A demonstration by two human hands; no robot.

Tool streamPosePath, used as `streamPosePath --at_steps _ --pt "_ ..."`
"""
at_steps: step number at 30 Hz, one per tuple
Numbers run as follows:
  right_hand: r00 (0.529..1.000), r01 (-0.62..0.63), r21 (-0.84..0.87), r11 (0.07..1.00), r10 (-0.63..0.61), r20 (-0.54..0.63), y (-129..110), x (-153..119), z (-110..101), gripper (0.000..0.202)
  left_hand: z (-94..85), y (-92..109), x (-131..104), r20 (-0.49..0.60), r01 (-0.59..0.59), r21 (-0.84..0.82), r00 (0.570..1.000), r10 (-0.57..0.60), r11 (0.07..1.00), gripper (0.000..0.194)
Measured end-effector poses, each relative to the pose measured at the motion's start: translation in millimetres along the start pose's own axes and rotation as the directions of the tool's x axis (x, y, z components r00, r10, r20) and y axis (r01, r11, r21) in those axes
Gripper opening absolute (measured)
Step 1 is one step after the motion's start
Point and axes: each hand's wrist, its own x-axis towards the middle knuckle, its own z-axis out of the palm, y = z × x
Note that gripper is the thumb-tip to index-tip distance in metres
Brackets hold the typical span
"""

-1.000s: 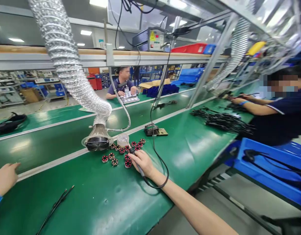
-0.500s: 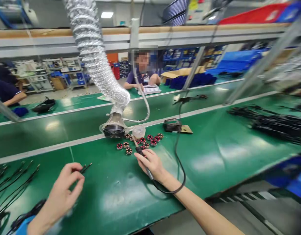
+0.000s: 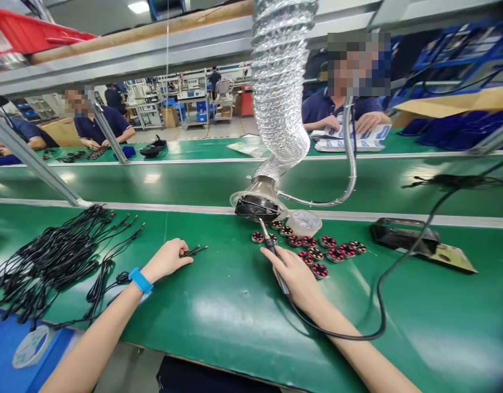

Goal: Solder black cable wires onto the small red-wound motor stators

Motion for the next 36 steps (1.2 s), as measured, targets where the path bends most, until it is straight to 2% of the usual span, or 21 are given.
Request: streamPosePath --at_steps 4,8,10,12,14,15,17,18,20,21,22,24,26,28,30,36 --pt "1.0 -0.014 -0.015 1.0 0.013 -0.013 1 -1 2 0.063 7.8 10 -2 0.052 -0.024 -0.105 0.998 0.03 0.994 0.018" --pt "0.999 -0.031 0.019 0.999 0.03 0.026 -2 1 -1 0.064 18.3 28 -11 0.065 -0.141 -0.184 0.986 0.155 0.973 0.014" --pt "0.999 -0.027 0.016 1.0 0.026 0.035 -6 1 -4 0.062 26.9 40 -17 0.111 -0.223 -0.211 0.962 0.25 0.952 0.012" --pt "0.999 -0.029 0.018 0.999 0.028 0.04 -12 2 -8 0.062 34.6 52 -22 0.176 -0.313 -0.233 0.918 0.356 0.921 0.015" --pt "0.998 -0.039 0.042 0.998 0.036 0.06 -21 4 -12 0.063 38.0 61 -25 0.215 -0.376 -0.238 0.879 0.426 0.896 0.026" --pt "0.997 -0.042 0.059 0.997 0.038 0.074 -26 5 -13 0.063 37.4 63 -26 0.215 -0.383 -0.221 0.878 0.428 0.897 0.033" --pt "0.995 -0.042 0.096 0.995 0.033 0.092 -35 7 -15 0.059 31.0 62 -28 0.168 -0.345 -0.125 0.916 0.363 0.93 0.041" --pt "0.995 -0.041 0.115 0.992 0.03 0.095 -38 8 -15 0.056 25.5 57 -30 0.129 -0.298 -0.047 0.945 0.302 0.953 0.038" --pt "0.994 -0.04 0.158 0.987 0.024 0.104 -44 11 -13 0.052 11.6 41 -38 0.036 -0.129 0.15 0.992 0.124 0.98 0.024" --pt "0.994 -0.042 0.18 0.983 0.022 0.107 -45 13 -11 0.051 3.9 30 -44 -0.02 -0.005 0.254 1.0 0.011 0.967 0.021" --pt "0.994 -0.042 0.203 0.978 0.02 0.11 -47 15 -9 0.05 -3.7 17 -52 -0.084 0.131 0.345 0.991 -0.108 0.929 0.025" --pt "0.993 -0.048 0.243 0.969 0.02 0.117 -49 20 -6 0.048 -17.1 -10 -70 -0.207 0.371 0.464 0.928 -0.309 0.804 0.037" --pt "0.994 -0.05 0.285 0.957 0.019 0.111 -51 28 -4 0.046 -26.8 -33 -88 -0.264 0.496 0.521 0.868 -0.421 0.695 0.043" --pt "0.995 -0.04 0.334 0.942 0.008 0.096 -55 38 -3 0.045 -31.8 -51 -102 -0.267 0.541 0.555 0.835 -0.481 0.632 0.042" --pt "0.997 -0.022 0.385 0.922 -0.009 0.076 -58 48 -2 0.044 -33.0 -62 -108 -0.246 0.544 0.574 0.828 -0.504 0.612 0.041" --pt "0.996 -0.057 0.495 0.867 0.018 0.083 -61 64 6 0.053 -36.5 -70 -110 -0.216 0.532 0.582 0.83 -0.514 0.615 0.031"
